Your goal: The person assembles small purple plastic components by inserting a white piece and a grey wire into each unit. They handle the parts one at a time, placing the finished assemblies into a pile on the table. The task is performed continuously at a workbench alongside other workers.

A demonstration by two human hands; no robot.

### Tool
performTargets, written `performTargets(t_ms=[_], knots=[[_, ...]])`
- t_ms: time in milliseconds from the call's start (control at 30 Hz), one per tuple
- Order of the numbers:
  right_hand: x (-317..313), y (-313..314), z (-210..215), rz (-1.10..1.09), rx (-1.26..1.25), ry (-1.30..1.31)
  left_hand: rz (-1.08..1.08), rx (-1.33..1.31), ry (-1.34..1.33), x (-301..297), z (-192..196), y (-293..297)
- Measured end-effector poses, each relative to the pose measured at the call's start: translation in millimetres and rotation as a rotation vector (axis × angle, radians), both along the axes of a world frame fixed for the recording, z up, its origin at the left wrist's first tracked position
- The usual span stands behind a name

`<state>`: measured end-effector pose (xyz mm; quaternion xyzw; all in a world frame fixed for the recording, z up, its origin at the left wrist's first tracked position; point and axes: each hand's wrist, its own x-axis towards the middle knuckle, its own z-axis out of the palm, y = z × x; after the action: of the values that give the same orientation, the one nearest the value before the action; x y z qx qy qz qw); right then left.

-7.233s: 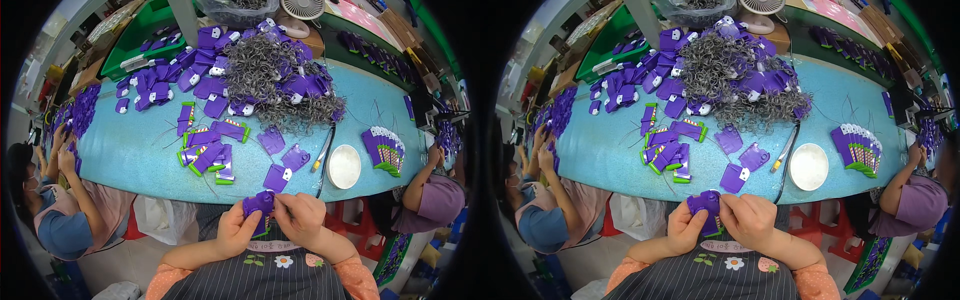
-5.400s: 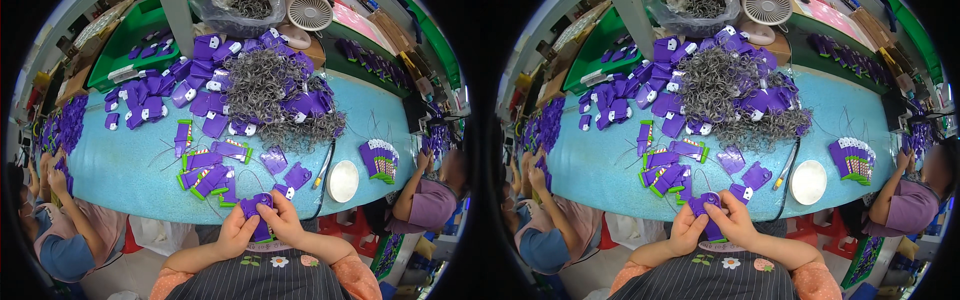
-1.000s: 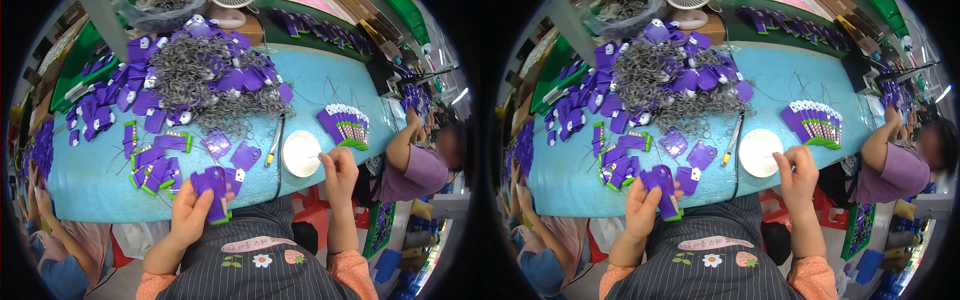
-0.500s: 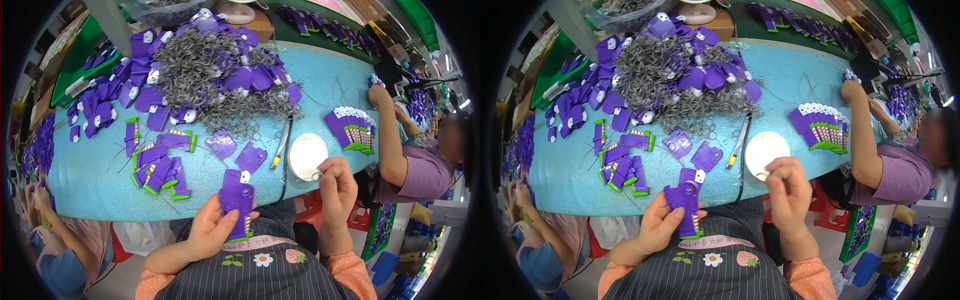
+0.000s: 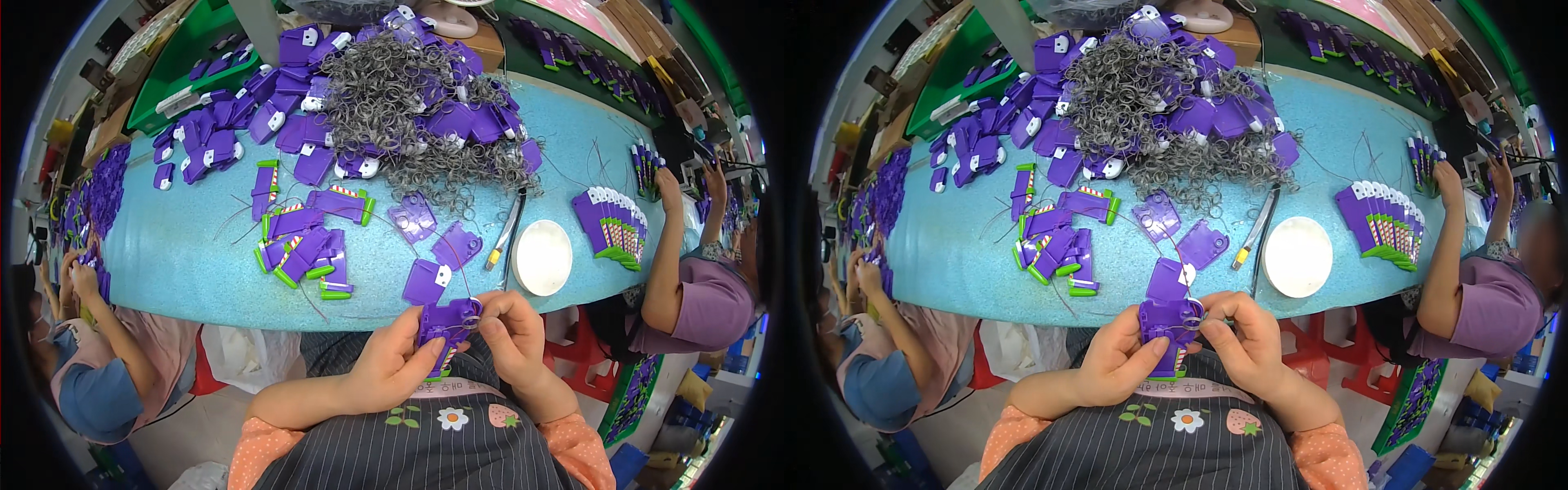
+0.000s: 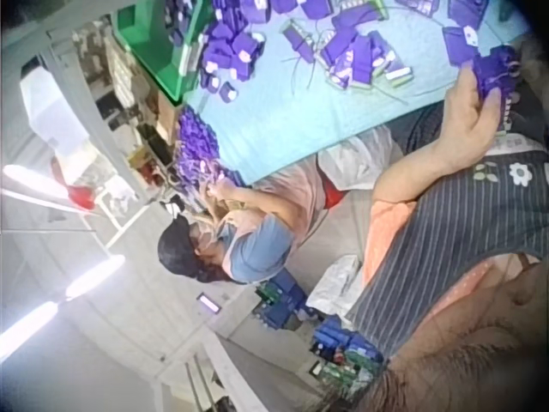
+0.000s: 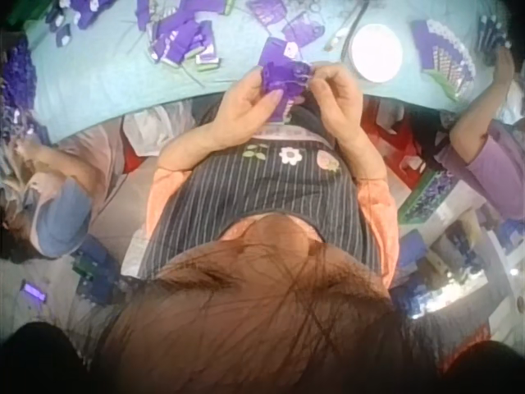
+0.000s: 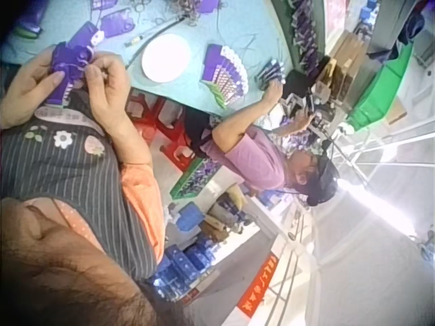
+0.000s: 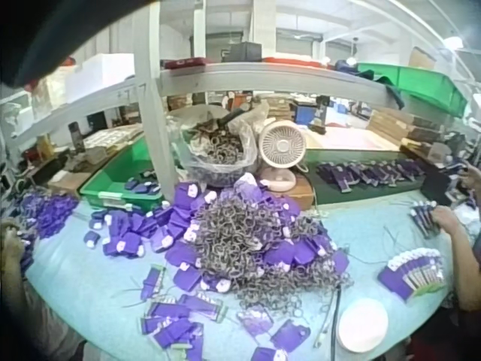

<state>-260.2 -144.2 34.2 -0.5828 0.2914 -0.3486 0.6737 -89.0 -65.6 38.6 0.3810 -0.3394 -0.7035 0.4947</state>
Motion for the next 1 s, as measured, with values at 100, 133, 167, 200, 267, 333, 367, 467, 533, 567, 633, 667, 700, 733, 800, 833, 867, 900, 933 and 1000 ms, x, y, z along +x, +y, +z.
performTargets(t_ms=[100, 133, 167, 200, 267, 333, 367, 467, 533, 567, 633, 667, 700, 733, 800, 833, 867, 900, 933, 1000], knots=[[-8, 0, 2, 0.014, 0.087, 0.036, -0.095, -0.021, -0.044, 0, -2, 2], [-12, -6, 9, 0.038, 0.112, 0.095, -0.151, -0.023, -0.074, 2, -6, 2], [-15, -12, 16, 0.064, 0.138, 0.154, -0.207, -0.026, -0.105, 3, -8, 2], [-17, -18, 25, 0.155, 0.187, 0.215, -0.257, -0.020, -0.130, 4, -8, 3], [-16, -32, 40, 0.345, 0.280, 0.333, -0.351, -0.013, -0.182, 8, -8, 3], [-15, -37, 28, 0.488, 0.389, 0.218, -0.493, -0.056, -0.274, 13, -4, -1], [-14, -36, 18, 0.541, 0.488, 0.103, -0.561, -0.078, -0.320, 16, -2, -2], [-4, -32, -5, 0.417, 0.292, 0.194, -0.219, -0.124, 0.178, 16, -21, 25], [16, -29, -17, 0.131, -0.345, 0.566, 0.010, 0.080, 0.374, 22, -21, 34], [29, -26, -18, 0.063, -0.692, 0.814, 0.070, 0.150, 0.340, 21, -21, 36], [37, -20, -23, 0.029, -0.829, 0.842, 0.116, 0.255, 0.282, 21, -21, 38], [39, -18, -25, 0.011, -0.897, 0.855, 0.107, 0.292, 0.251, 22, -22, 37], [36, -17, -26, -0.005, -0.892, 0.828, 0.110, 0.328, 0.221, 22, -24, 38], [31, -19, -29, -0.046, -0.865, 0.732, 0.103, 0.327, 0.212, 21, -25, 38], [11, -13, -22, -0.024, -0.433, 0.750, 0.086, 0.324, 0.194, 20, -27, 38], [0, -11, -15, 0.008, -0.162, 0.633, 0.098, 0.306, 0.198, 18, -27, 38], [-1, -7, -10, 0.081, -0.060, 0.473, 0.110, 0.288, 0.202, 15, -27, 37], [-2, -4, -6, 0.144, 0.042, 0.309, 0.114, 0.268, 0.201, 12, -27, 35], [-1, -1, -5, 0.207, 0.142, 0.144, 0.094, 0.263, 0.179, 10, -27, 34], [7, 1, -8, 0.227, 0.087, 0.167, 0.059, 0.253, 0.131, 7, -26, 32]])
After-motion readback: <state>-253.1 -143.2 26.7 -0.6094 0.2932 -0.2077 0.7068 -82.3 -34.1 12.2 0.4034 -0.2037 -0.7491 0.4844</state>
